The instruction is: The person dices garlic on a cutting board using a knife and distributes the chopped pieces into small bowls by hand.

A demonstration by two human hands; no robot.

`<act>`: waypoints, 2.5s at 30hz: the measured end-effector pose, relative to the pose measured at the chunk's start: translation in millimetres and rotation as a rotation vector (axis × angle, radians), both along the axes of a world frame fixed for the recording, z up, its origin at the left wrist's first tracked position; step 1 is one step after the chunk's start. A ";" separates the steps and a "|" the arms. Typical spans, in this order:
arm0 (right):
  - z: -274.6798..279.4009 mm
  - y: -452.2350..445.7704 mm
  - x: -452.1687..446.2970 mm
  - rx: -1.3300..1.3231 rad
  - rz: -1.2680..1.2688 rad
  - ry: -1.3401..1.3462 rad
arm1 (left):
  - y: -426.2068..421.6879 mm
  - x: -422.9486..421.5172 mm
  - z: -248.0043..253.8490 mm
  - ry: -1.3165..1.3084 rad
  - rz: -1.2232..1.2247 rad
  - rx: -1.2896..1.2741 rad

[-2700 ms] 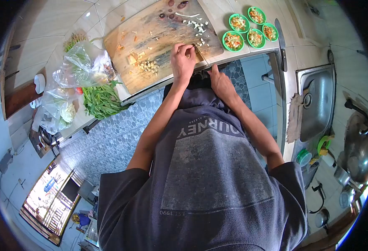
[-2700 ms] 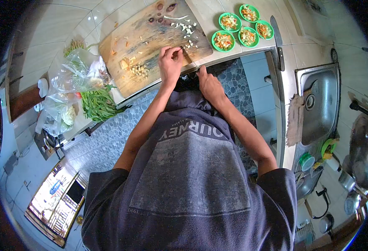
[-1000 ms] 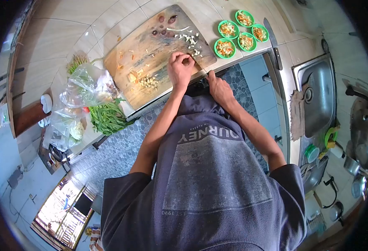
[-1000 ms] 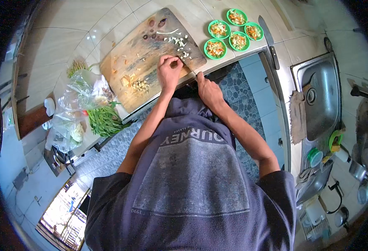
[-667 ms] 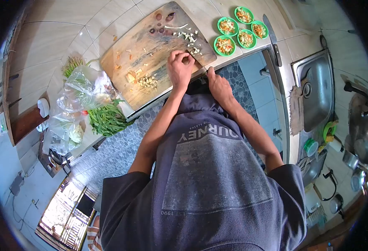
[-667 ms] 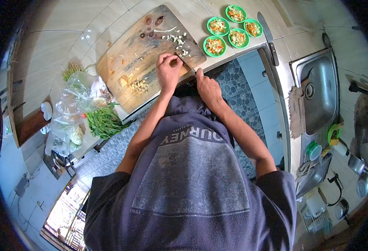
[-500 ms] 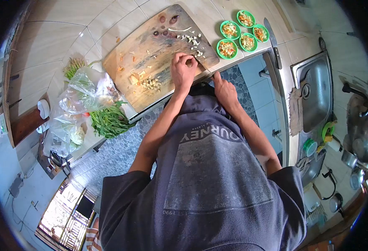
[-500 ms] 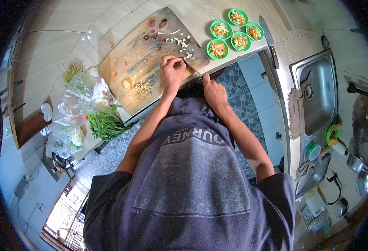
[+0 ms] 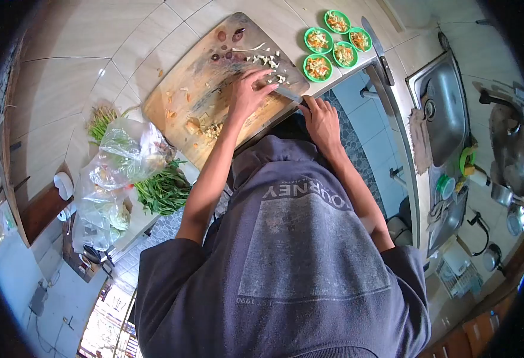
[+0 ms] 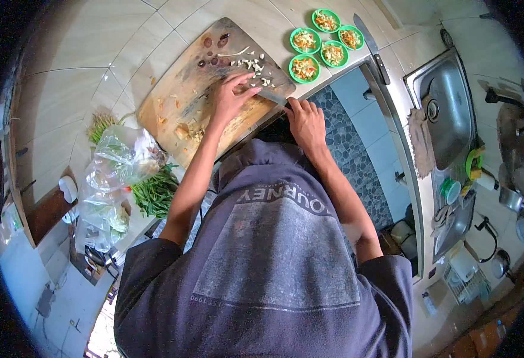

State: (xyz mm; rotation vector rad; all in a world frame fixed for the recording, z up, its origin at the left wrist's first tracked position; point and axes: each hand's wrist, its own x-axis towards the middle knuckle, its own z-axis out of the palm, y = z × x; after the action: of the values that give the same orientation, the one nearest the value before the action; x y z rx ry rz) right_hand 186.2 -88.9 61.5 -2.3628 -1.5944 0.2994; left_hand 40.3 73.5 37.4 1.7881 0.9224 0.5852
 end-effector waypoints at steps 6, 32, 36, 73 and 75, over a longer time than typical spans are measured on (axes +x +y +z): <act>-2.0 -3.8 -5.3 0.109 0.030 -0.059 | 30.0 -3.2 0.3 0.074 -0.268 -0.113; 8.3 2.7 -15.6 0.035 -0.021 0.243 | 62.0 -1.2 27.3 0.007 -0.021 0.343; 0.1 3.2 -21.4 -0.030 -0.056 0.268 | 9.8 -28.2 3.9 0.073 -0.037 0.186; -16.6 -5.9 -49.0 -0.015 -0.111 0.408 | -46.4 -39.6 -32.0 0.251 0.036 0.547; -14.0 -5.2 -50.1 -0.017 -0.102 0.384 | -47.3 -39.2 -32.8 0.249 0.038 0.542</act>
State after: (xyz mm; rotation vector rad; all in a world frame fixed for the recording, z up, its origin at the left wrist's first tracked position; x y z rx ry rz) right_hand 136.2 -94.1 47.4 -2.2183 -1.2922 0.6982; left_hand 1.1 26.2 4.7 2.3740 1.0321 0.6930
